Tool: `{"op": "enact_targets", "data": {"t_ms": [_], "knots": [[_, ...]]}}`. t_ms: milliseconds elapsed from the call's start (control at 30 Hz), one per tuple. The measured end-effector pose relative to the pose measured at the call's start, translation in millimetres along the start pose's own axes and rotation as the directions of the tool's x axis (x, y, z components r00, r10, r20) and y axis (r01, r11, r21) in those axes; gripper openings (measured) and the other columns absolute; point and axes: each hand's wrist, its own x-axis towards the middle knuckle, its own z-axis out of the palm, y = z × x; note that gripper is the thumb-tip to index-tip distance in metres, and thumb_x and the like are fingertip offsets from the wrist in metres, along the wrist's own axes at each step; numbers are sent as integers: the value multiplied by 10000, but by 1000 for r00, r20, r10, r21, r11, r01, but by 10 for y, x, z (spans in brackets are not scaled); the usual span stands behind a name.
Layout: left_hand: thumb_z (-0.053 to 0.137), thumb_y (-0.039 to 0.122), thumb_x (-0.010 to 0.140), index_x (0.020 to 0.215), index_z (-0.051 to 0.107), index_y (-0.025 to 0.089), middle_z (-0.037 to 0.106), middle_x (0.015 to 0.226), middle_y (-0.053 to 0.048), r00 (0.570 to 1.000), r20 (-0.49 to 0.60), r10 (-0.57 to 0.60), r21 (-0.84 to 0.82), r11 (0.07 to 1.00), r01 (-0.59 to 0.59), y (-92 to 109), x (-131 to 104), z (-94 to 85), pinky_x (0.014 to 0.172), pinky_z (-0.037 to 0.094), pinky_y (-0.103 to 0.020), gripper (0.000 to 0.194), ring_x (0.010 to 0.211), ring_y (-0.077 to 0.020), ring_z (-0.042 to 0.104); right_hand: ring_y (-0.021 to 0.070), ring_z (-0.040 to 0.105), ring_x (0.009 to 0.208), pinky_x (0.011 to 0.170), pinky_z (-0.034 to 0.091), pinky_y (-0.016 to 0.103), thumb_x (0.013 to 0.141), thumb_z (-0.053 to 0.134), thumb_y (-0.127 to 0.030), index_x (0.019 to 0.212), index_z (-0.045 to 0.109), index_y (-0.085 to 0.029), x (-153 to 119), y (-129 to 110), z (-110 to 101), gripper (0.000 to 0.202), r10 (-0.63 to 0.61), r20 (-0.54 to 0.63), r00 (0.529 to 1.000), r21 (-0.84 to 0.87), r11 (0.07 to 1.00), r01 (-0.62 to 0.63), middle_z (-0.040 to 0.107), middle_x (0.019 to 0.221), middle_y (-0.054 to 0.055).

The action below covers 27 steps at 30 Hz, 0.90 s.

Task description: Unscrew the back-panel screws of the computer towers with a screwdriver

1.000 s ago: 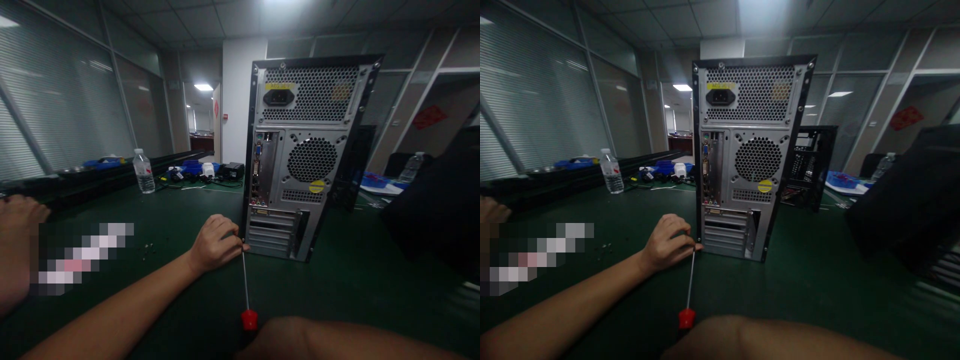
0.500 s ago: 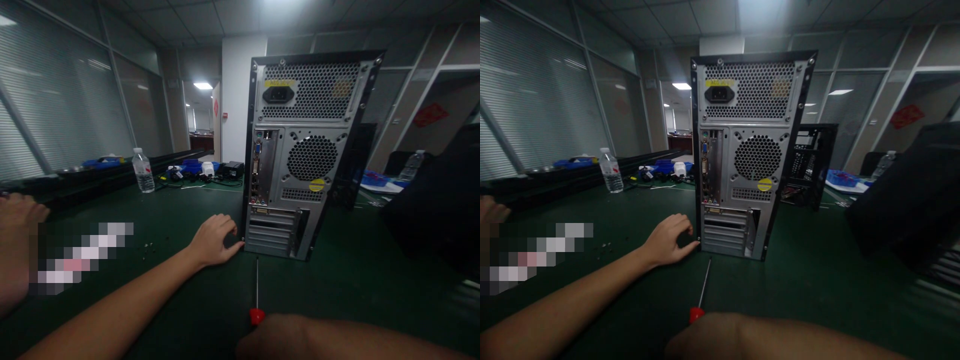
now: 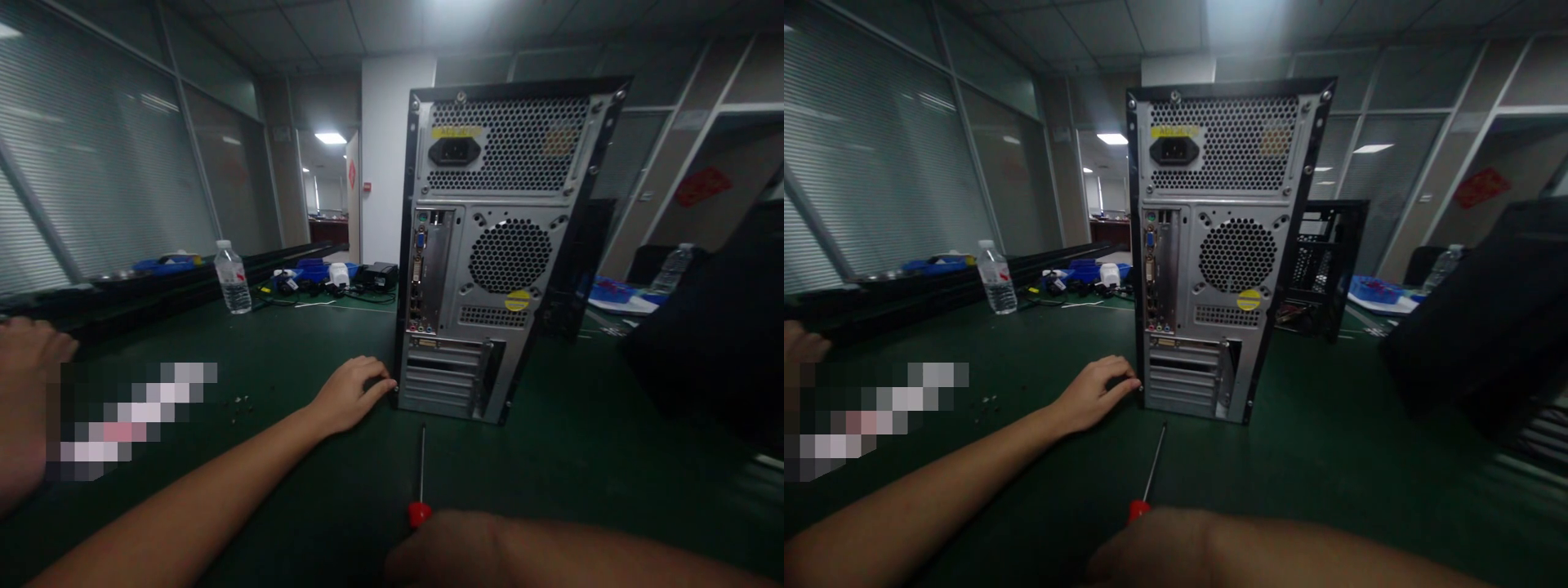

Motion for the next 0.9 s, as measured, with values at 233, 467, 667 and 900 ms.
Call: {"op": "enact_targets", "data": {"t_ms": [233, 467, 667, 900], "knots": [[530, 393, 960, 886, 636, 201, 655, 869, -4, 999, 51, 3, 18, 1000, -4, 12, -9, -8, 781, 453, -308, 231, 848, -170, 595, 67, 519, 492, 330, 261, 179, 824, 712, -304, 952, 584, -200, -2, -18, -23, 210, 31, -9, 999, -9, 999, -31, 633, 775, -22], [485, 406, 978, 917, 605, 203, 653, 894, -8, 995, 94, -29, 124, 992, 17, 66, -18, 0, 775, 446, -312, 244, 857, -177, 584, 80, 511, 492, 353, 264, 191, 848, 685, -292, 1084, 583, -222, 0, -53, -102, 267, 67, 22, 997, 25, 997, -68, 652, 799, -20], [434, 425, 976, 938, 629, 177, 658, 926, -65, 982, 187, -29, 302, 953, -30, 167, -5, -58, 836, 459, -383, 318, 889, -223, 593, 95, 517, 506, 363, 282, 197, 856, 669, -290, 1167, 552, -215, 22, -56, -181, 340, 68, 152, 986, 67, 995, -79, 660, 831, -7], [405, 622, 918, 1189, 627, 68, 627, 1200, -234, 950, 259, -174, 464, 885, 36, 397, -106, -2, 942, 471, -561, 656, 1128, -393, 584, 112, 574, 588, 367, 293, 188, 788, 727, -270, 1169, 546, -209, 93, -52, -239, 426, 87, 263, 961, 83, 990, -112, 674, 894, 12]]}}
